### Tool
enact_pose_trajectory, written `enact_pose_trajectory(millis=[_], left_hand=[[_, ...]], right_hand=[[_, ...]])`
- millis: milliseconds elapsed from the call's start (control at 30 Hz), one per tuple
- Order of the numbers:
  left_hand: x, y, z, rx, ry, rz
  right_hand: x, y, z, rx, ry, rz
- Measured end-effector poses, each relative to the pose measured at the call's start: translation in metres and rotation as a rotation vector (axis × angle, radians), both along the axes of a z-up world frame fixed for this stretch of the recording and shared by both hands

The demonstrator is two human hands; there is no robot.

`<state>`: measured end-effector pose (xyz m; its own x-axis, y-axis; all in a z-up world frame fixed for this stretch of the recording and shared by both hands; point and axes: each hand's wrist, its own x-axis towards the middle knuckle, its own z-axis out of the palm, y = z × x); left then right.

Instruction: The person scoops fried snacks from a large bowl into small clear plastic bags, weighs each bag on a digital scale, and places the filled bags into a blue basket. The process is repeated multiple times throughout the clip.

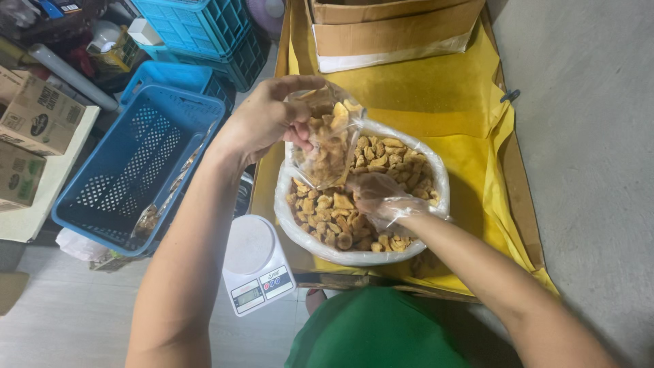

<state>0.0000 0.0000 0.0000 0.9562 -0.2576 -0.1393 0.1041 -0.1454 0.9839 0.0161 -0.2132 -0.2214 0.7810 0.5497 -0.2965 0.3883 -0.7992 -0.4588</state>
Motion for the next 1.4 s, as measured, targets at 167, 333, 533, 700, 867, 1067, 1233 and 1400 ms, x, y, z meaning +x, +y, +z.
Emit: enact_pose_trajectory(millis=[167, 333, 533, 700, 867, 1067, 1233, 1400], left_hand=[[-0.001, 0.002, -0.004, -0.048, 0.025, -0.042], [0.004, -0.002, -0.009, -0.098, 0.073, -0.111], [0.020, -0.028, -0.031, -0.190, 0.094, -0.173], [0.032, -0.039, -0.045, -0.342, 0.093, -0.127], [0.030, -0.033, -0.044, -0.218, -0.001, -0.089], [0.019, -0.031, -0.032, -0.063, -0.055, -0.111], [-0.007, -0.003, -0.004, -0.068, -0.083, 0.038], [-0.066, 0.044, 0.027, -0.132, -0.160, 0.201]], right_hand=[[-0.002, -0.004, 0.007, -0.175, 0.102, -0.057], [0.017, -0.061, 0.108, 0.170, 0.260, -0.408], [-0.007, -0.091, 0.247, 0.767, 0.120, -0.236], [-0.026, -0.031, 0.299, 0.546, 0.078, -0.251], [-0.025, -0.050, 0.297, 0.763, 0.153, -0.370], [-0.020, -0.073, 0.244, 0.789, 0.202, -0.511], [0.016, -0.066, 0.174, 0.179, 0.261, -0.340], [0.028, -0.049, 0.110, 0.188, 0.196, -0.018]])
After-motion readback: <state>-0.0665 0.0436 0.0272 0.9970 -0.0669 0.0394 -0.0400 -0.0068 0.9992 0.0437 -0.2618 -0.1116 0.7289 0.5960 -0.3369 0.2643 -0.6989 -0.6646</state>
